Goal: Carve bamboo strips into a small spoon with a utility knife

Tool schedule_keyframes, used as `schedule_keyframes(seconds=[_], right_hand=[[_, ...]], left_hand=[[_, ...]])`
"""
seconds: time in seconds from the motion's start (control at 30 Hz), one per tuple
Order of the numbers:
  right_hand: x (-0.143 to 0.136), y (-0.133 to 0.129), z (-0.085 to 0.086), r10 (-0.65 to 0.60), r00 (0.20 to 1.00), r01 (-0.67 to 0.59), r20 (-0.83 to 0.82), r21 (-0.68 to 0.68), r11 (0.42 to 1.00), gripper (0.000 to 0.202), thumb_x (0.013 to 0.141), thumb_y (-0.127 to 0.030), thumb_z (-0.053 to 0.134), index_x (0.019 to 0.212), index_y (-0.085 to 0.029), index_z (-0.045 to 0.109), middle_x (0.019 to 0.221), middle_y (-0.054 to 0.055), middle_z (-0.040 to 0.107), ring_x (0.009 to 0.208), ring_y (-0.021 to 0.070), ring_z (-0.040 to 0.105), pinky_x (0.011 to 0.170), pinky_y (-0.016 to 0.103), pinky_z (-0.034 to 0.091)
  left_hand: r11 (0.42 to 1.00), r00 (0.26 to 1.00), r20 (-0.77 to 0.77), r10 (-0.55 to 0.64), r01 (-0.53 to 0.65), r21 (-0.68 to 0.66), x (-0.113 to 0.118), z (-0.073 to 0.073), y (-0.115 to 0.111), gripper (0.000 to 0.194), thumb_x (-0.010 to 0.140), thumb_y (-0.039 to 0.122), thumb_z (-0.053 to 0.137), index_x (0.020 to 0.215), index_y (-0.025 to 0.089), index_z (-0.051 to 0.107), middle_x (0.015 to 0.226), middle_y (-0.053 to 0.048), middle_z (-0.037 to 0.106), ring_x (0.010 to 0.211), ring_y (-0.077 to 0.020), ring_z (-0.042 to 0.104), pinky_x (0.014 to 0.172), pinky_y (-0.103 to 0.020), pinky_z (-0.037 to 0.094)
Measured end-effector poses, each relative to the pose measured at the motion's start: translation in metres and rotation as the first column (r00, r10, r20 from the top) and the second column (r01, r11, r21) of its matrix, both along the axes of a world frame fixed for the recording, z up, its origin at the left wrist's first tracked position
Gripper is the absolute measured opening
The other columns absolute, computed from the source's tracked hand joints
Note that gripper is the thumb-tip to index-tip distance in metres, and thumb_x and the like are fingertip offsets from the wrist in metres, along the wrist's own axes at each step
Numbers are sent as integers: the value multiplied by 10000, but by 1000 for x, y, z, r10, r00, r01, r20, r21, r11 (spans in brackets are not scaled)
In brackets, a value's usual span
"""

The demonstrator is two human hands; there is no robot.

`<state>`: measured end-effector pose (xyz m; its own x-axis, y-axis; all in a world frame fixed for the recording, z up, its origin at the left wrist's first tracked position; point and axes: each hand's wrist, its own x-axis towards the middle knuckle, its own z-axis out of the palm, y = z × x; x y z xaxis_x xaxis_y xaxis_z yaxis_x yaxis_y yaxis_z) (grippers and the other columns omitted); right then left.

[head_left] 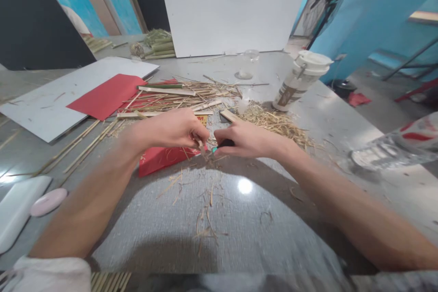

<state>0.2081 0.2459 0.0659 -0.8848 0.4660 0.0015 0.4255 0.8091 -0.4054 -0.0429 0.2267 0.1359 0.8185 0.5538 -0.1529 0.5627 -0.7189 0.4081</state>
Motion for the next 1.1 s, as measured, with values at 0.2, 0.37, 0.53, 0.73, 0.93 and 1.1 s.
schedule_keyframes(seconds=[0.2, 0.37, 0.53, 0.73, 0.93, 1.1], right_hand=[[0, 1, -3, -23, 999, 23, 24, -26, 999, 371, 1076, -546, 603, 958, -202, 681, 764, 15, 663, 649, 155, 475, 656, 318, 261], [-1, 0, 1, -10, 1000, 10, -22, 6, 1000, 345, 1072, -520, 615, 950, -202, 668, 754, -1, 646, 653, 145, 473, 665, 314, 258], [-1, -2, 1, -7, 1000, 6, 15, 21, 1000, 369, 1083, -527, 597, 948, -195, 683, 724, 2, 638, 632, 147, 466, 650, 321, 229], [-3, -4, -2, -41, 997, 38, 59, 45, 998, 349, 1055, -535, 640, 981, -203, 717, 756, 19, 668, 636, 154, 475, 653, 325, 231], [0, 1, -4, -18, 1000, 18, 4, 28, 999, 350, 1071, -526, 622, 976, -197, 696, 794, 19, 697, 667, 149, 503, 669, 320, 253], [0, 0, -2, -21, 999, 21, 31, 2, 1000, 355, 1076, -520, 613, 949, -199, 695, 718, 2, 634, 644, 153, 474, 653, 318, 246]], left_hand=[[1000, 1000, -26, 16, -16, 14, 0, 0, -1, 240, 894, 82, 737, 952, 260, 888, 760, 27, 830, 694, -123, 725, 655, -226, 412], [1000, 1000, -22, 6, -5, 23, 1, 1, -2, 240, 896, 83, 732, 942, 264, 882, 734, 37, 812, 682, -119, 716, 647, -220, 408], [1000, 1000, -8, -1, 1, 12, 0, 1, -2, 257, 917, 101, 727, 1006, 279, 889, 741, 36, 817, 673, -119, 713, 638, -227, 404], [1000, 1000, -2, -20, 20, 17, 0, -1, -1, 228, 922, 114, 732, 987, 268, 887, 727, 27, 805, 658, -123, 691, 642, -238, 398], [1000, 1000, -13, -8, 9, 21, 1, 0, -1, 274, 918, 110, 730, 1034, 297, 894, 753, 28, 817, 672, -126, 700, 639, -238, 401], [1000, 1000, -25, 8, -8, 7, 1, 1, -2, 250, 923, 115, 737, 1021, 282, 894, 731, 29, 808, 681, -125, 710, 648, -229, 407]])
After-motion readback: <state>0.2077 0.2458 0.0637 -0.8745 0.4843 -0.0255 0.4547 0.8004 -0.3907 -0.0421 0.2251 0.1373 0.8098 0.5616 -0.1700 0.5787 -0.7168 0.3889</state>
